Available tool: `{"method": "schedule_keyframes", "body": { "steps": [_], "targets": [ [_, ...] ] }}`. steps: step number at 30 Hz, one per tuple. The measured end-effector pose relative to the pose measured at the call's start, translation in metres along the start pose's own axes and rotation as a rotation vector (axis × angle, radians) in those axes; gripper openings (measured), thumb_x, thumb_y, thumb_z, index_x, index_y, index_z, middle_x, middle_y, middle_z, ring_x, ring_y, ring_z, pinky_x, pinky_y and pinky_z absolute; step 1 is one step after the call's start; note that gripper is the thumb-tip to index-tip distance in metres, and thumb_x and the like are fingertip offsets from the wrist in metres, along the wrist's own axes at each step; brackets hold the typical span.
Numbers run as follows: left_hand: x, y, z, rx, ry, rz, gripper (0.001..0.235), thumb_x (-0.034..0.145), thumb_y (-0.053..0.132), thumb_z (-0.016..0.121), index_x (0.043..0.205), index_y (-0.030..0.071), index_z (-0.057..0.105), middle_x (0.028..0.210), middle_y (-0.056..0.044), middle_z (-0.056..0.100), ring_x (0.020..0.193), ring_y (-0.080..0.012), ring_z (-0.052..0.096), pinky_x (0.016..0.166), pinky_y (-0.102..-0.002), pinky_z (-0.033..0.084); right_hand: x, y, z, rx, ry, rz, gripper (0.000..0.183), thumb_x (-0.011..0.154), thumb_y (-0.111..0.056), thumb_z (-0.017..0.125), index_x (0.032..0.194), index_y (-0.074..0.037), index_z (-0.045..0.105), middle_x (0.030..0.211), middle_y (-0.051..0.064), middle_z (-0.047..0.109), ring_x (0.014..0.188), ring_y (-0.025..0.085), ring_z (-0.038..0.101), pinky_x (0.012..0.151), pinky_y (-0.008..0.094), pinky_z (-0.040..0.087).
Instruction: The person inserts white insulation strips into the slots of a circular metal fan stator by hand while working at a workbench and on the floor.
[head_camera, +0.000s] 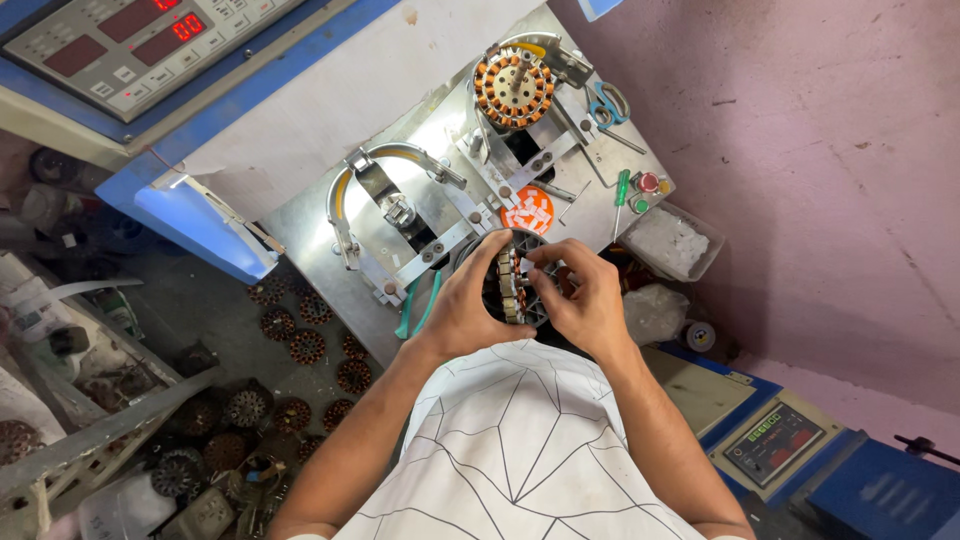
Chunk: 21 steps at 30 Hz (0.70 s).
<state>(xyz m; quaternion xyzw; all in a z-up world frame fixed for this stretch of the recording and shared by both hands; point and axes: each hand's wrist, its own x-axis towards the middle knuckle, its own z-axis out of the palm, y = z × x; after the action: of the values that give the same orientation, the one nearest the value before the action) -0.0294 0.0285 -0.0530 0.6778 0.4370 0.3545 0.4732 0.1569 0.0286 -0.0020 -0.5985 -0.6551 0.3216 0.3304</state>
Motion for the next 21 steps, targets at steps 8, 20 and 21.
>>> {"method": "schedule_keyframes", "body": {
  "steps": [8,20,21],
  "targets": [
    [-0.009,-0.012,0.014,0.039,0.124,0.204,0.111,0.060,0.018,0.098,0.153,0.005,0.038,0.161,-0.018,0.041,0.148,-0.0369,0.045,0.120,-0.044,0.045,-0.006,0.006,0.010,0.038,-0.031,-0.060,0.017,0.082,-0.003,0.074,0.099,-0.005,0.073,0.091,0.005,0.072,0.066,0.013,0.066,0.056,0.025,0.049],
    [-0.015,0.000,0.012,-0.303,0.334,-0.177,0.034,0.082,0.012,0.083,0.111,-0.001,0.070,0.107,-0.009,0.065,0.086,-0.0130,0.066,0.075,-0.027,0.056,0.006,-0.002,0.017,-0.011,-0.045,-0.108,0.012,0.087,-0.001,0.071,0.098,-0.002,0.068,0.094,0.009,0.069,0.074,0.022,0.070,0.058,0.029,0.055],
    [-0.015,0.000,0.013,-0.318,0.328,-0.220,0.033,0.082,0.012,0.084,0.109,-0.001,0.071,0.102,-0.008,0.068,0.084,-0.0120,0.066,0.073,-0.026,0.056,0.005,-0.003,0.018,-0.029,-0.038,-0.107,0.012,0.086,-0.001,0.071,0.097,-0.002,0.068,0.093,0.009,0.069,0.074,0.023,0.070,0.058,0.030,0.055]
  ]
}}
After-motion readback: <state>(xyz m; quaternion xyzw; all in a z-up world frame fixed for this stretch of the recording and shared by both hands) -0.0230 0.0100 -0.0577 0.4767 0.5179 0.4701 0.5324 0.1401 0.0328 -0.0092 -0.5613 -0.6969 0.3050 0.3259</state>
